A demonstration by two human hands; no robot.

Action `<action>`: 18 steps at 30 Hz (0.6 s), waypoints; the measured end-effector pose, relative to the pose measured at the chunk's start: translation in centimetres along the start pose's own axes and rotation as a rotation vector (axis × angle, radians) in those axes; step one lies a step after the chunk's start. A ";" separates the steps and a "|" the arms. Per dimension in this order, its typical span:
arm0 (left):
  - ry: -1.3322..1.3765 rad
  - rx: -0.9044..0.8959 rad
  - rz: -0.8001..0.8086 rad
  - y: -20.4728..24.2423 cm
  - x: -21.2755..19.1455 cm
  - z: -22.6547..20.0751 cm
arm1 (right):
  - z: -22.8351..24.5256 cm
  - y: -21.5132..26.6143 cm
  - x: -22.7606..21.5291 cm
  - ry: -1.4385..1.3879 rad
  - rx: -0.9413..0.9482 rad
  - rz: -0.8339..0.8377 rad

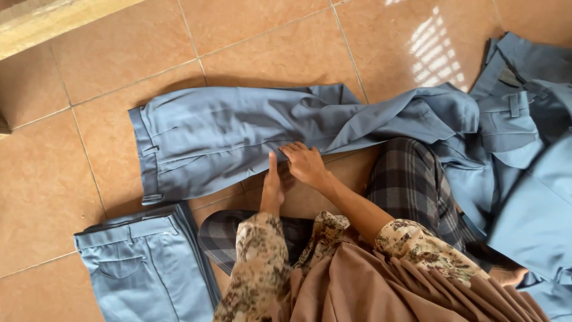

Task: The person is folding blue trousers and stacking them on the floor.

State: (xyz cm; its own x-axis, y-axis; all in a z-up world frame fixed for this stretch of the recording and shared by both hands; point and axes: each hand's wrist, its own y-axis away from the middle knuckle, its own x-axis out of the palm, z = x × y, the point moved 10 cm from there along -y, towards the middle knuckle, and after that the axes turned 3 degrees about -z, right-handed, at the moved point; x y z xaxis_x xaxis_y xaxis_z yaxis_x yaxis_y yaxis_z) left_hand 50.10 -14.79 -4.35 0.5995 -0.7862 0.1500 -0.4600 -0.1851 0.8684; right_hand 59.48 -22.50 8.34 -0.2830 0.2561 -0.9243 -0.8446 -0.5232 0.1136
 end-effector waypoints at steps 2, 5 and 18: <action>0.178 0.048 -0.079 -5.9 -1.2 0.7 | -1.0 0.8 2.4 0.119 -0.052 -0.077; 0.466 0.137 -0.159 -7.5 -2.8 -1.3 | -2.4 1.7 2.3 0.269 -0.120 -0.167; 0.649 0.339 -0.540 -0.9 -25.3 -8.8 | -2.1 8.0 0.8 0.099 -0.443 -0.173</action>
State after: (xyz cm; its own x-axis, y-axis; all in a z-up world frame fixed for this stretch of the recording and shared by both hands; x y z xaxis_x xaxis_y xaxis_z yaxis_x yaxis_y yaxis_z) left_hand 41.12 10.49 -4.78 0.9932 -0.0746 0.0889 -0.1159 -0.6764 0.7273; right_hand 53.44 -28.20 7.74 -0.0928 0.3022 -0.9487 -0.5941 -0.7814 -0.1907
